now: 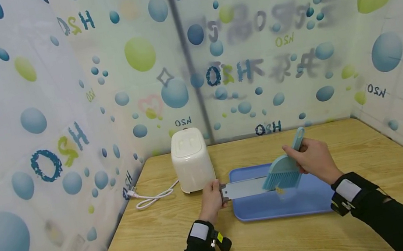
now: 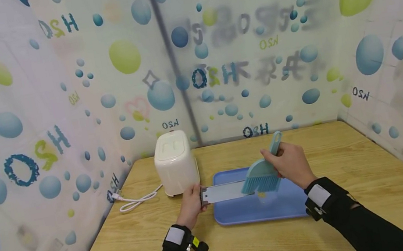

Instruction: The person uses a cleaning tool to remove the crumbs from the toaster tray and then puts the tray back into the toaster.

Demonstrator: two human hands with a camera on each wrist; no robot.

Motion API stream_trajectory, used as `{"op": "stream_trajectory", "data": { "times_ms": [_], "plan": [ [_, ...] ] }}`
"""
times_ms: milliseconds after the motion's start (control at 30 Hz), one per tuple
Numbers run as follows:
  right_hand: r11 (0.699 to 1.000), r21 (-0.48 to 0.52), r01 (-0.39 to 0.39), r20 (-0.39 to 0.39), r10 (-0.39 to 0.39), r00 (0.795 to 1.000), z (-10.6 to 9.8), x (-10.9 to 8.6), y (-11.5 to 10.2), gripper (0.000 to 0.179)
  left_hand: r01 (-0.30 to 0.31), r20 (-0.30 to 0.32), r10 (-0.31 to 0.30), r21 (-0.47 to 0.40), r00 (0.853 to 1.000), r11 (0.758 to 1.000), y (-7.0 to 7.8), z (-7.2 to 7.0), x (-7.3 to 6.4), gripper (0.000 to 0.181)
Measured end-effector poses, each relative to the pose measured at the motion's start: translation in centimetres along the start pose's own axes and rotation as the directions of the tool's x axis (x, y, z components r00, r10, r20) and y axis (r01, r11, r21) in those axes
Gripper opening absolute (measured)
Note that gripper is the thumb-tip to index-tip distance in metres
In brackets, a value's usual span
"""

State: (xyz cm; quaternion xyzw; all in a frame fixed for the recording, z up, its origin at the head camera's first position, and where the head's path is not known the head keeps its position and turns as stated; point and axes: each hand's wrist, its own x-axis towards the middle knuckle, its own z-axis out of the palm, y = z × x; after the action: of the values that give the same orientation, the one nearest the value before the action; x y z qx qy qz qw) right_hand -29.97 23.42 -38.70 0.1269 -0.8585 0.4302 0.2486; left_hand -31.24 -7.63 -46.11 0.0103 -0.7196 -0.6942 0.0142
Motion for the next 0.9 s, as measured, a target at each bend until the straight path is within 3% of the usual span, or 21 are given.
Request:
{"op": "stream_trajectory", "data": {
  "times_ms": [533,733,900],
  "plan": [
    [0.994,0.062,-0.091,-0.051,0.094,0.994,-1.0,0.1,0.0,0.041,0.012,-0.003,-0.012,0.008,1.000,1.000,0.1,-0.1,0.0,0.038],
    [0.986,0.153,-0.066,-0.072,0.078,0.994,-1.0,1.4,-1.9,0.042,0.013,0.000,-0.013,0.011,1.000,1.000,0.0,-0.1,0.2,0.038],
    [0.960,0.277,-0.032,-0.066,0.052,0.997,-0.2,2.3,-4.3,0.039,0.007,0.012,-0.007,0.009,1.000,1.000,0.1,0.0,0.1,0.039]
  ]
}}
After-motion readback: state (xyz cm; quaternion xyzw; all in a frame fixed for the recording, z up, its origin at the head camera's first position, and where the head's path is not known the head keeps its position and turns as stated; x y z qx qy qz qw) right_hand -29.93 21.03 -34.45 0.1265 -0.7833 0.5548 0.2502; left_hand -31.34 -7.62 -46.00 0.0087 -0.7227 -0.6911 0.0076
